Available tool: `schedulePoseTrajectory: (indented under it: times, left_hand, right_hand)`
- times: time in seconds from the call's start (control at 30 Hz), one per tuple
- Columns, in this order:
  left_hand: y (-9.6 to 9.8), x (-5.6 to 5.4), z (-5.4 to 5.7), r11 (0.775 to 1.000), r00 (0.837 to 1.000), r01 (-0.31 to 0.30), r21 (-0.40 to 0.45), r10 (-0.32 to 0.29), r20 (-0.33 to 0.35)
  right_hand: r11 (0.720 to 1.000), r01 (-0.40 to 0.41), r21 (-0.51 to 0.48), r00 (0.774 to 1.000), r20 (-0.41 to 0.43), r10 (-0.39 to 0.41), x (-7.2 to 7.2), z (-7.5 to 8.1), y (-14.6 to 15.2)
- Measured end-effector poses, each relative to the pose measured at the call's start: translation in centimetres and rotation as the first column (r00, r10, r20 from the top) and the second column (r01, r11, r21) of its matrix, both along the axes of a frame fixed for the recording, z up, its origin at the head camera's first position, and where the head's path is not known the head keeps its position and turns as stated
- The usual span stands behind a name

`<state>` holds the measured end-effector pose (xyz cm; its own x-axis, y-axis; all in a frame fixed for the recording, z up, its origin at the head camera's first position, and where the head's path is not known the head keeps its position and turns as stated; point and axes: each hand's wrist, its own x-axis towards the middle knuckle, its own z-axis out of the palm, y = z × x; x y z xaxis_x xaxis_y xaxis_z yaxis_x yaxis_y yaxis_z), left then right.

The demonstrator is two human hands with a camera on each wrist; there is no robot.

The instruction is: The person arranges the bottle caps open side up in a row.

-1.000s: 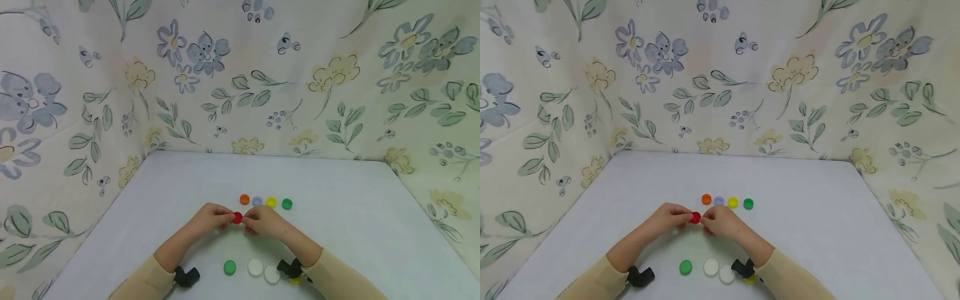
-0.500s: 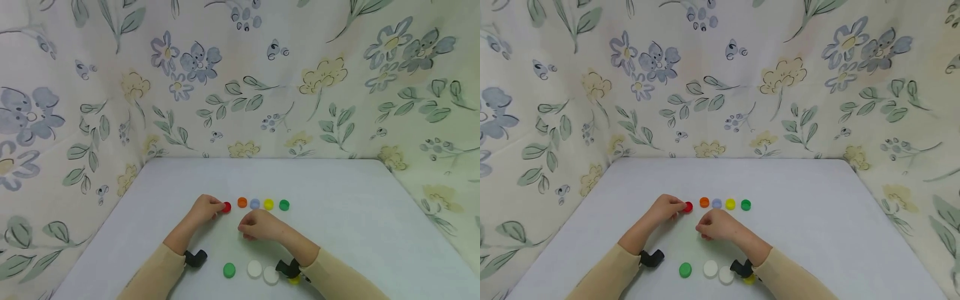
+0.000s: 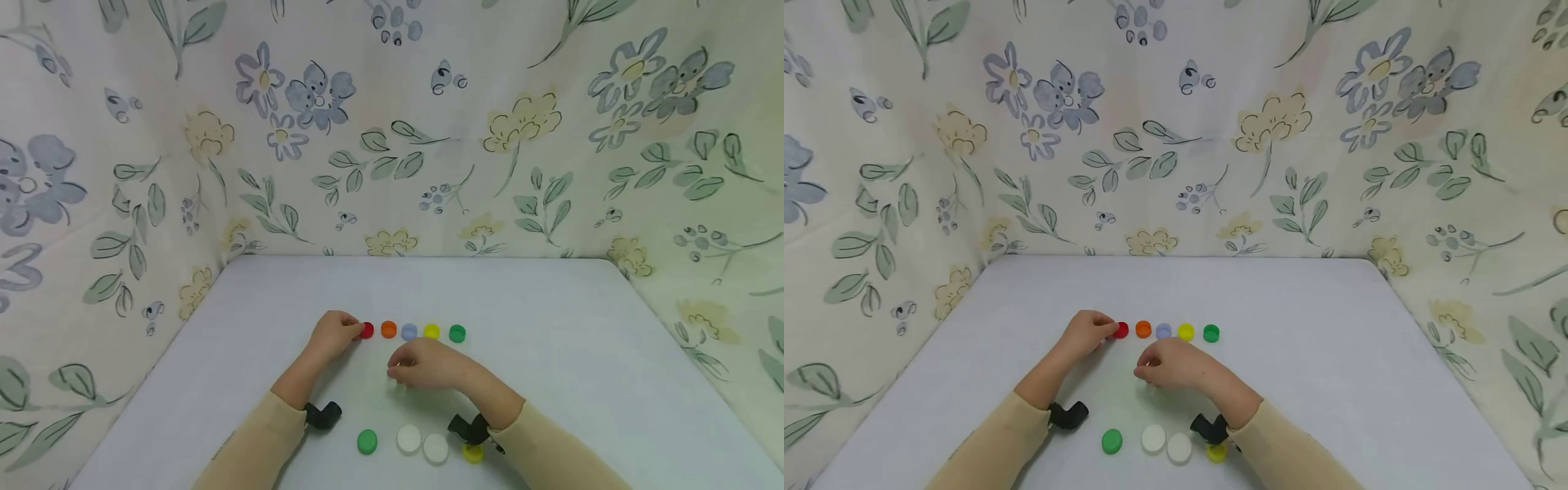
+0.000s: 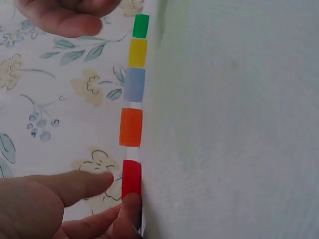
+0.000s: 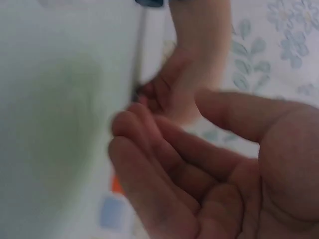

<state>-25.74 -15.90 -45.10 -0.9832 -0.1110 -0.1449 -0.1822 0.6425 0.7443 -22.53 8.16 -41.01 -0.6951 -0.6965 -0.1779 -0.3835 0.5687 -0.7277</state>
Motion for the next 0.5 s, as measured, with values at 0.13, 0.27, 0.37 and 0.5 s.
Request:
schedulePoseTrajectory:
  times: [0.13,0.27,0.37,0.5]
  left_hand:
    - [0.3,0.2,0.5,0.999,0.998,0.052,-0.011,-0.051,0.022]
    - [0.4,0.5,0.9,0.997,0.998,0.070,-0.029,-0.070,0.005]
    - [0.4,0.8,1.3,0.999,0.996,0.035,-0.013,-0.036,-0.085]
    - [1.4,1.3,2.2,0.993,0.978,0.085,0.082,-0.067,-0.199]
  right_hand:
    - [0.997,0.045,0.057,0.993,-0.111,-0.039,-0.1,2.7,2.9]
    - [0.986,0.160,0.036,0.979,-0.132,-0.154,0.3,4.6,6.7]
    - [0.982,0.188,0.025,0.976,-0.112,-0.184,0.8,4.1,9.2]
    - [0.979,0.203,-0.030,0.979,-0.010,-0.204,1.8,1.5,11.8]
